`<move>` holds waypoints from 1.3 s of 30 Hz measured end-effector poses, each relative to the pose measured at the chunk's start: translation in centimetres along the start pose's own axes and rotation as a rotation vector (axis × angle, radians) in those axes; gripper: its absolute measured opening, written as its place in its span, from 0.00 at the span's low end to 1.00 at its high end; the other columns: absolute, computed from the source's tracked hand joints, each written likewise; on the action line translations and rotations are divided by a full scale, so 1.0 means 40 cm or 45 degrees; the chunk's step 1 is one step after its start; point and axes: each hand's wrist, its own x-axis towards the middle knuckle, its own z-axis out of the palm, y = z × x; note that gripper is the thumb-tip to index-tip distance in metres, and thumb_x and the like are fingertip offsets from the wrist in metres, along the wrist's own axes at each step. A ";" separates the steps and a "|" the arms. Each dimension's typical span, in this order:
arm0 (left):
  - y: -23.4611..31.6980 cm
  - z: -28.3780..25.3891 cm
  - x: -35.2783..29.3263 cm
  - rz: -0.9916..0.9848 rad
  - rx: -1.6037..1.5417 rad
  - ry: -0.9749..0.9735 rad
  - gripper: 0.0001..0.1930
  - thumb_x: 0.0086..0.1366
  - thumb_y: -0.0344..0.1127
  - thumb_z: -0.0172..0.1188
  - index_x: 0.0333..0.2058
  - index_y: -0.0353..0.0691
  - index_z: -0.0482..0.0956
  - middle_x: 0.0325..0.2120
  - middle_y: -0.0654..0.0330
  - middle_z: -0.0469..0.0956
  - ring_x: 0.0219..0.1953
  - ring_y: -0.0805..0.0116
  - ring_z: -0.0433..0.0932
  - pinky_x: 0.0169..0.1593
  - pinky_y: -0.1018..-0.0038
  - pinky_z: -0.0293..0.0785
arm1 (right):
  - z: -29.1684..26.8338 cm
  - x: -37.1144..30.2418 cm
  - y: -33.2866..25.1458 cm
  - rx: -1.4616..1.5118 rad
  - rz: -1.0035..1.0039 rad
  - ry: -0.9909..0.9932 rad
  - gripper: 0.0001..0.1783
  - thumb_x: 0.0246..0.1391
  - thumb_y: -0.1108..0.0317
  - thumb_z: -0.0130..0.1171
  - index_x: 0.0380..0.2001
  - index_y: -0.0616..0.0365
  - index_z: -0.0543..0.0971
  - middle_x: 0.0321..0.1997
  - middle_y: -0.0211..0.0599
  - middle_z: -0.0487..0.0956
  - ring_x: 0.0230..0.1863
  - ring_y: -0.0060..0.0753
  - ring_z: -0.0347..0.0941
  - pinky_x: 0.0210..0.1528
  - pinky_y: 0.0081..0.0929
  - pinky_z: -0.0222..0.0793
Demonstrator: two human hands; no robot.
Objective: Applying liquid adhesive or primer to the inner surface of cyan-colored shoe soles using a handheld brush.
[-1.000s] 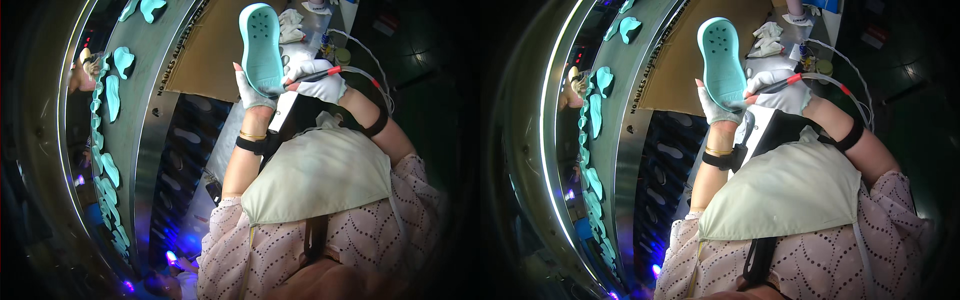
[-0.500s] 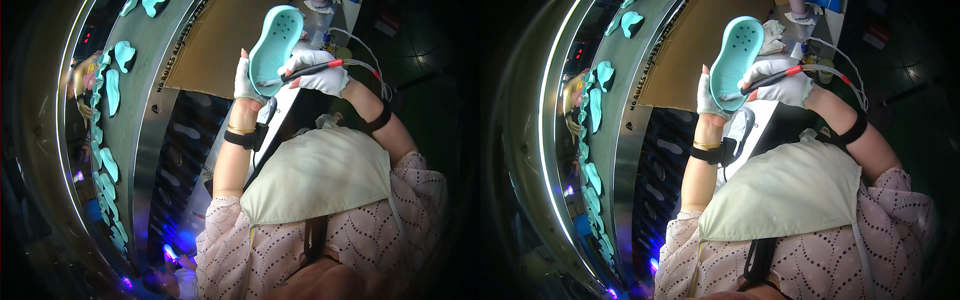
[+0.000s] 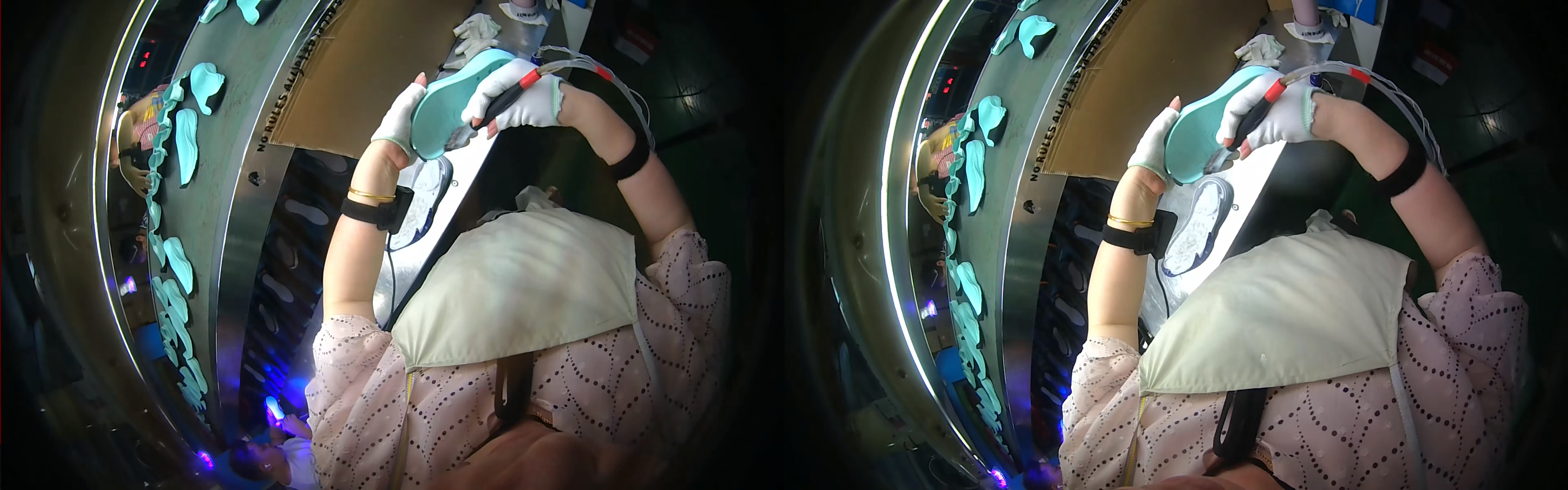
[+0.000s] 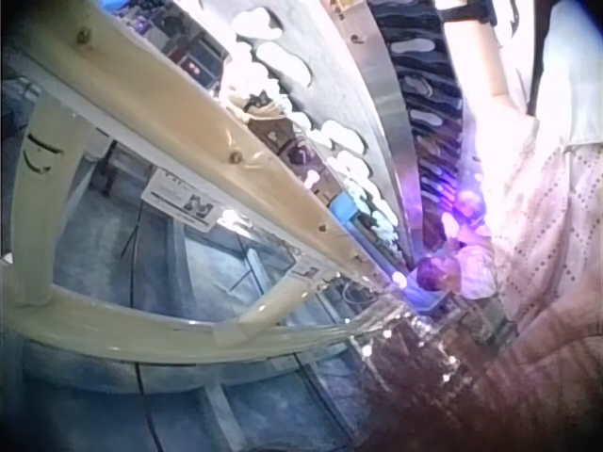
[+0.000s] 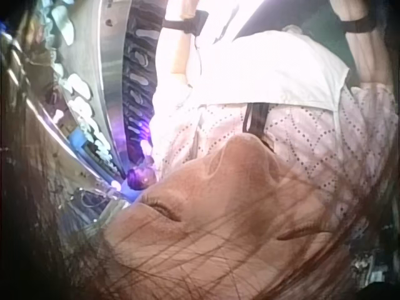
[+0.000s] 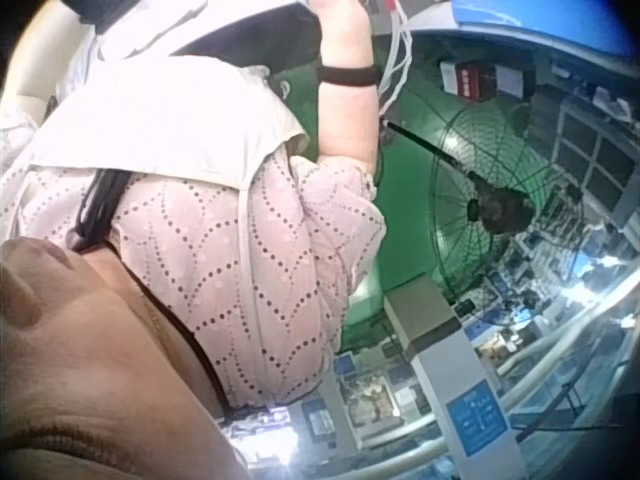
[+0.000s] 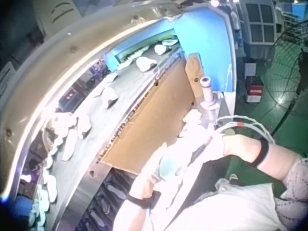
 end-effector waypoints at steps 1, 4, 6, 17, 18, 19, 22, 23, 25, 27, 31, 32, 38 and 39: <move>0.008 0.015 -0.011 0.089 0.182 0.149 0.29 0.63 0.56 0.36 0.49 0.36 0.66 0.40 0.50 0.73 0.38 0.56 0.76 0.39 0.63 0.77 | -0.011 -0.006 0.002 0.003 0.003 0.001 0.11 0.34 0.78 0.65 0.27 0.61 0.78 0.32 0.34 0.78 0.35 0.26 0.74 0.41 0.22 0.70; -0.012 -0.021 -0.005 0.132 -0.008 0.108 0.30 0.63 0.56 0.35 0.50 0.35 0.64 0.41 0.49 0.73 0.39 0.56 0.76 0.42 0.62 0.75 | -0.029 -0.012 -0.009 -0.035 0.014 0.084 0.11 0.35 0.77 0.66 0.26 0.60 0.78 0.32 0.34 0.78 0.36 0.25 0.74 0.42 0.23 0.69; -0.022 -0.010 -0.010 0.221 -0.314 -0.083 0.30 0.63 0.56 0.34 0.51 0.34 0.63 0.44 0.48 0.71 0.43 0.56 0.74 0.45 0.62 0.74 | -0.016 -0.016 -0.025 0.132 -0.044 0.302 0.08 0.43 0.76 0.61 0.30 0.61 0.77 0.33 0.31 0.77 0.36 0.22 0.72 0.42 0.19 0.67; -0.110 -0.008 0.029 0.668 -0.965 0.105 0.29 0.63 0.56 0.31 0.51 0.38 0.64 0.44 0.48 0.70 0.40 0.53 0.74 0.48 0.55 0.70 | 0.070 0.016 0.031 0.580 -0.063 0.424 0.08 0.53 0.72 0.52 0.36 0.62 0.72 0.34 0.30 0.77 0.28 0.15 0.68 0.32 0.12 0.66; -0.107 0.015 0.025 0.637 -0.918 0.064 0.29 0.63 0.56 0.31 0.50 0.39 0.64 0.44 0.48 0.70 0.40 0.54 0.74 0.48 0.54 0.70 | 0.069 0.027 0.043 0.468 -0.170 0.592 0.07 0.53 0.72 0.51 0.36 0.62 0.72 0.35 0.32 0.76 0.30 0.16 0.69 0.34 0.14 0.66; -0.107 0.033 0.023 0.607 -0.871 0.021 0.29 0.63 0.56 0.31 0.50 0.40 0.64 0.44 0.48 0.70 0.39 0.54 0.75 0.48 0.54 0.70 | 0.068 0.037 0.054 0.351 -0.278 0.758 0.07 0.53 0.73 0.50 0.35 0.62 0.72 0.36 0.33 0.76 0.33 0.16 0.69 0.36 0.15 0.66; -0.131 -0.027 0.044 0.652 -0.812 -0.088 0.29 0.63 0.56 0.33 0.50 0.39 0.65 0.43 0.52 0.71 0.42 0.58 0.72 0.45 0.62 0.70 | 0.096 0.050 0.042 0.130 -0.304 0.598 0.05 0.51 0.75 0.51 0.33 0.62 0.73 0.39 0.33 0.76 0.40 0.19 0.69 0.44 0.20 0.65; -0.145 -0.066 0.054 0.664 -0.817 -0.103 0.29 0.63 0.57 0.33 0.50 0.39 0.65 0.43 0.52 0.71 0.42 0.59 0.73 0.44 0.64 0.71 | 0.123 0.048 0.019 0.271 -0.228 0.499 0.05 0.51 0.75 0.52 0.32 0.62 0.73 0.38 0.33 0.76 0.41 0.19 0.69 0.43 0.20 0.65; -0.122 -0.004 0.004 0.697 -0.779 0.123 0.29 0.63 0.57 0.33 0.49 0.39 0.66 0.42 0.55 0.72 0.41 0.63 0.73 0.42 0.69 0.72 | 0.125 0.036 -0.017 0.569 0.059 0.390 0.05 0.53 0.70 0.52 0.30 0.60 0.74 0.33 0.30 0.77 0.31 0.15 0.70 0.34 0.15 0.65; -0.111 -0.015 0.013 0.721 -0.755 0.243 0.31 0.64 0.57 0.30 0.49 0.36 0.65 0.41 0.52 0.72 0.40 0.57 0.74 0.44 0.63 0.71 | 0.080 0.028 -0.020 0.441 0.101 0.471 0.06 0.52 0.70 0.54 0.31 0.60 0.76 0.30 0.30 0.77 0.31 0.17 0.72 0.32 0.14 0.68; -0.103 0.017 -0.019 0.654 -0.584 0.137 0.30 0.65 0.57 0.29 0.49 0.36 0.65 0.39 0.52 0.74 0.37 0.59 0.75 0.44 0.65 0.72 | 0.019 0.052 -0.003 0.046 -0.422 0.730 0.05 0.50 0.75 0.55 0.32 0.61 0.74 0.34 0.32 0.75 0.34 0.21 0.71 0.38 0.16 0.65; -0.102 0.023 -0.018 0.666 -0.561 0.167 0.30 0.64 0.57 0.30 0.48 0.36 0.67 0.36 0.53 0.75 0.33 0.62 0.76 0.42 0.68 0.72 | 0.017 0.054 -0.010 -0.069 -0.498 0.695 0.05 0.47 0.77 0.56 0.30 0.62 0.74 0.33 0.31 0.75 0.37 0.21 0.70 0.41 0.15 0.66; -0.114 -0.030 -0.022 0.786 -0.313 0.241 0.29 0.65 0.57 0.30 0.49 0.38 0.65 0.36 0.54 0.75 0.35 0.62 0.76 0.40 0.69 0.72 | 0.031 0.020 -0.095 -0.541 -0.129 0.065 0.07 0.40 0.78 0.60 0.26 0.61 0.74 0.32 0.35 0.75 0.36 0.29 0.71 0.41 0.24 0.66; -0.105 -0.014 -0.028 0.785 -0.307 0.252 0.29 0.65 0.57 0.32 0.44 0.37 0.69 0.33 0.56 0.76 0.33 0.67 0.76 0.38 0.73 0.72 | 0.025 0.012 -0.118 -0.510 -0.008 -0.027 0.07 0.41 0.78 0.60 0.27 0.61 0.74 0.31 0.35 0.75 0.35 0.28 0.71 0.40 0.24 0.67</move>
